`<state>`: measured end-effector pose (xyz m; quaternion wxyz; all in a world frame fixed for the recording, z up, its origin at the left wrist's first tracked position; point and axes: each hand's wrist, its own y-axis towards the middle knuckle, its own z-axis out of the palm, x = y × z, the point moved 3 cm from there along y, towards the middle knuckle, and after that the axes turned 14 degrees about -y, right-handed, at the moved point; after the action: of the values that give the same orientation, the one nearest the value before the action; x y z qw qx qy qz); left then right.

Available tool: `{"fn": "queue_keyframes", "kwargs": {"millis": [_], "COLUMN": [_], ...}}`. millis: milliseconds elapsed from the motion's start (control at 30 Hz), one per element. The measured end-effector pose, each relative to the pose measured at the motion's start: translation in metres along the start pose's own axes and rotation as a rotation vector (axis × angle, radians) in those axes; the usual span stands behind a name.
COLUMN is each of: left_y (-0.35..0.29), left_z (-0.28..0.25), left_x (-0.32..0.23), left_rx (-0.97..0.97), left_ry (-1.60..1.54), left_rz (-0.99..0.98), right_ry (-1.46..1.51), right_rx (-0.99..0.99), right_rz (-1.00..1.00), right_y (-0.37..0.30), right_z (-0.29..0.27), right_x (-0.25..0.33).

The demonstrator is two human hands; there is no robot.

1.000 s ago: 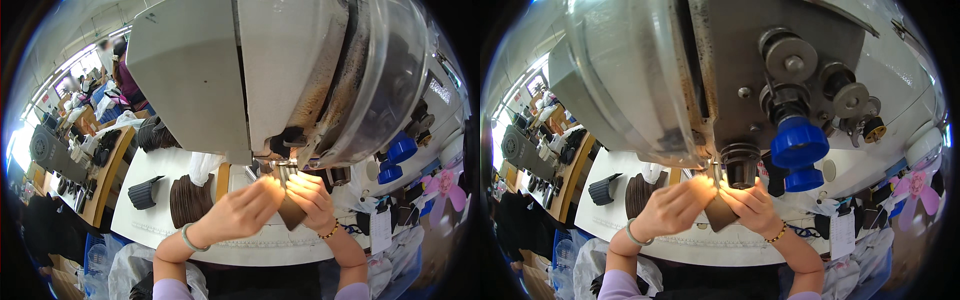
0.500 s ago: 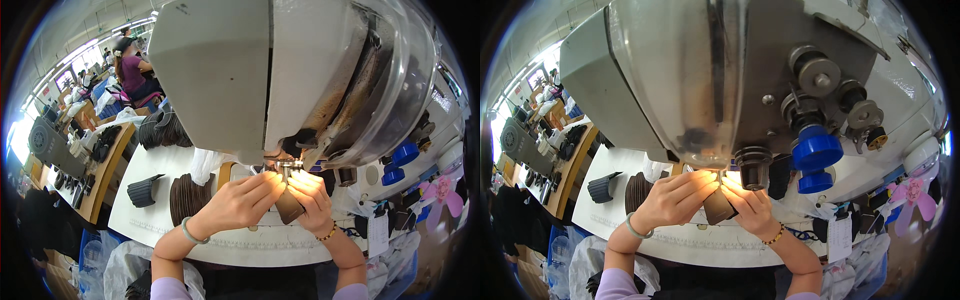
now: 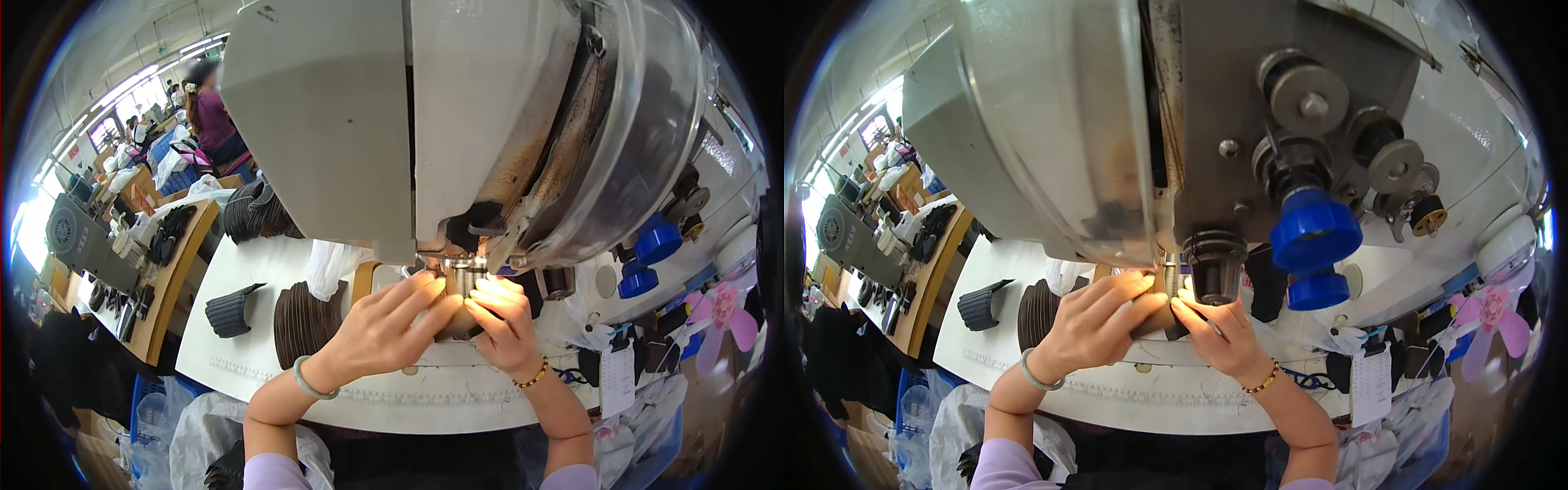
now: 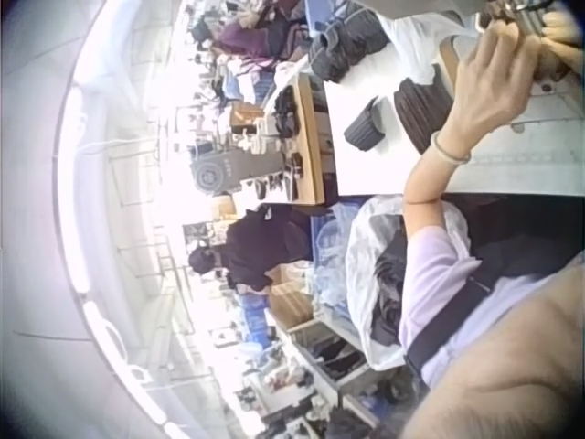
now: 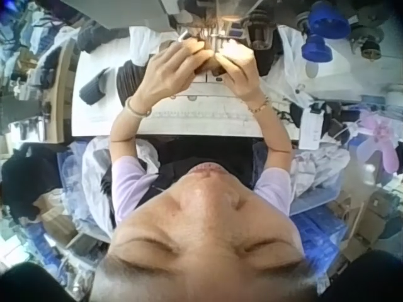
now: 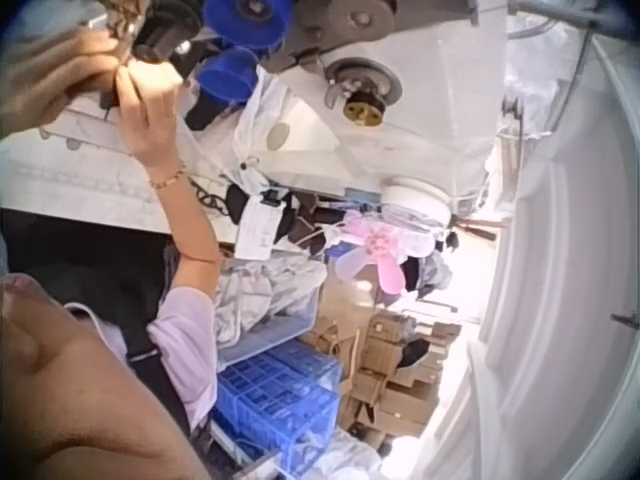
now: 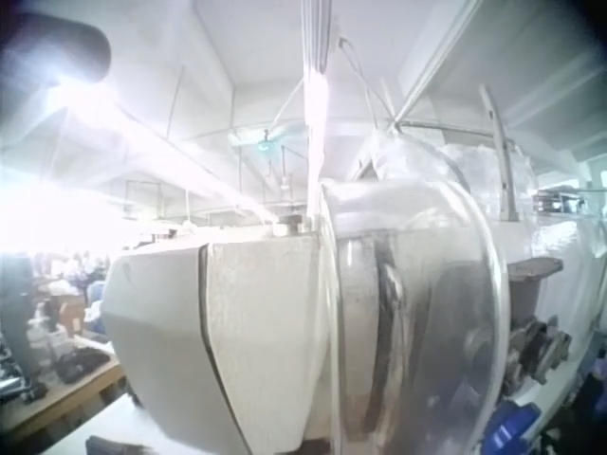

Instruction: Using a sewing machine to stitch together leather and fabric components of a shoe.

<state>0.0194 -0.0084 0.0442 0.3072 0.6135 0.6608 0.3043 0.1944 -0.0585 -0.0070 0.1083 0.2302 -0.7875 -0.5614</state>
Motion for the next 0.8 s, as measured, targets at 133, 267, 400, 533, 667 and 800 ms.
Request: {"fn": "queue_keyframes", "kwargs": {"millis": [133,267,400,533,667,800], "left_y": [-0.004,-0.004,-0.004,-0.008,-0.009,-0.015], "left_z": [-0.001,0.000,0.002,0.004,0.007,0.012], "left_x": [0.008,-0.005,-0.009,-0.005,-0.002,0.009], "left_rx": [-0.144,0.021,0.037,0.009,-0.002,-0.005], "left_ry": [-0.328,-0.111,-0.024,-0.041,-0.015,-0.009], "left_rz": [-0.215,-0.055,0.008,0.016,0.026,-0.013], "right_ry": [0.007,0.057,0.035,0.019,0.028,0.007], "right_rx": [0.045,0.017,0.019,0.028,0.011,0.074], "right_rz": [-0.038,-0.029,-0.036,-0.006,0.014,0.094], "right_y": [0.000,0.002,0.001,0.001,0.004,0.005], "right_z": [-0.001,0.001,-0.003,-0.002,0.000,0.003], "right_x": [-0.003,-0.003,-0.004,-0.002,-0.002,-0.009]}}
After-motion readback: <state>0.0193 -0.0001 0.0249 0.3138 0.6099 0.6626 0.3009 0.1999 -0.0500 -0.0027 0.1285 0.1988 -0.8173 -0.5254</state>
